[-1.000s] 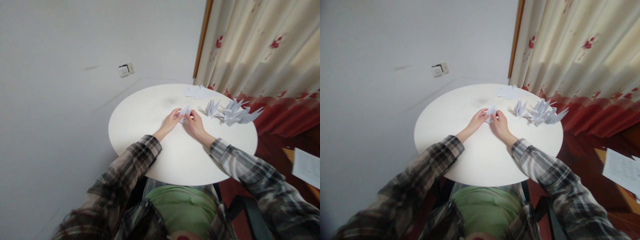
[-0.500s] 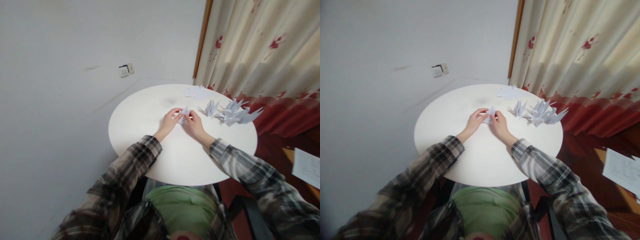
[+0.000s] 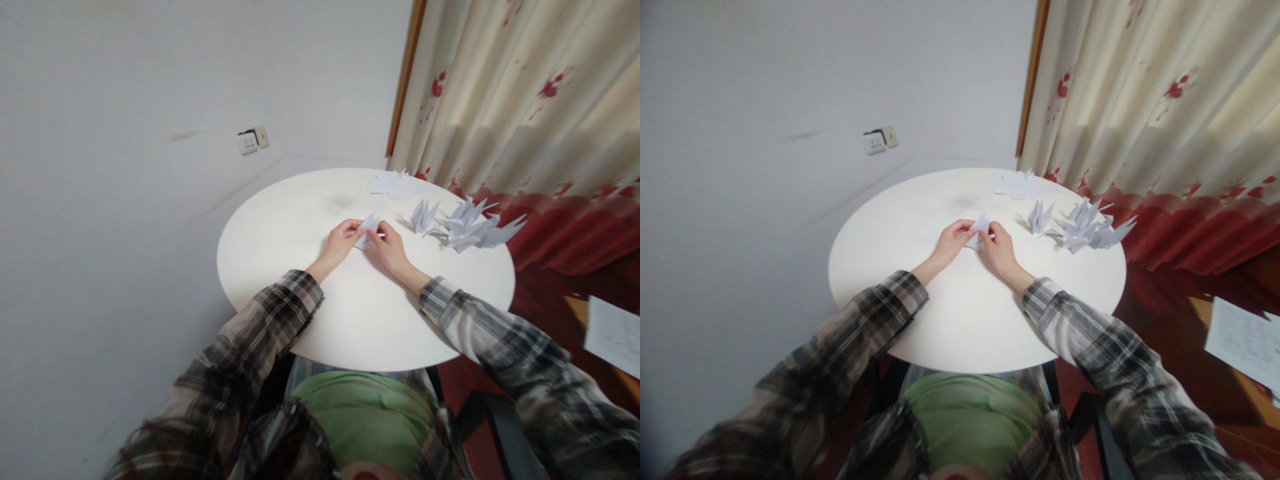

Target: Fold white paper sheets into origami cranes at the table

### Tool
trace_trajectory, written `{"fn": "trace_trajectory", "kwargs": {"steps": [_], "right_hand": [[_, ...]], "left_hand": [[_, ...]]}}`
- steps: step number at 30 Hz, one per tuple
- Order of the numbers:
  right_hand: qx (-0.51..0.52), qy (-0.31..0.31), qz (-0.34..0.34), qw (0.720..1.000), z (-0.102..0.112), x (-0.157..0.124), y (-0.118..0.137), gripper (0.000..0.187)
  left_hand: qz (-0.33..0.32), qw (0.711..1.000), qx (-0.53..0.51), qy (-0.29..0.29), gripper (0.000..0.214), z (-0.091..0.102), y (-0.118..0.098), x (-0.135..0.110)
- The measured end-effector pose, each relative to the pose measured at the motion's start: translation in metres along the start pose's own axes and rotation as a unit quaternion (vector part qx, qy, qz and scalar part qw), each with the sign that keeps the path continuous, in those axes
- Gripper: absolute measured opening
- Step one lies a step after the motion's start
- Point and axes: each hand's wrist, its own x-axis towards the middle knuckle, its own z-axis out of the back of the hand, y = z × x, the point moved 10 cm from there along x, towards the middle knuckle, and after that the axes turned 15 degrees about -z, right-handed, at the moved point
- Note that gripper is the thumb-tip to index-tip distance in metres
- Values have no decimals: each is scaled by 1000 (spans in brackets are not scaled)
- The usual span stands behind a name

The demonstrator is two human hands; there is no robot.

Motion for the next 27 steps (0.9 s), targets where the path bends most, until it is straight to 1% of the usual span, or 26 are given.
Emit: {"fn": "trace_trajectory", "kwargs": {"steps": [3, 8, 13, 19, 27], "right_hand": [[-3, 9, -4, 1000, -2, 0, -1, 28], [-29, 35, -11, 999, -9, 2, -7, 25], [-47, 26, -11, 999, -9, 3, -10, 24], [-35, 8, -4, 999, -4, 1, -2, 20], [2, 2, -15, 1000, 0, 0, 0, 22]], "left_hand": [[13, 1000, -4, 2, 20, 0, 3, 0], [38, 999, 21, -1, 13, 3, 9, -1], [56, 998, 30, -3, 10, 3, 13, -3], [55, 998, 15, -24, 10, 3, 8, -1], [46, 998, -2, -37, 11, 4, 2, 0]]}}
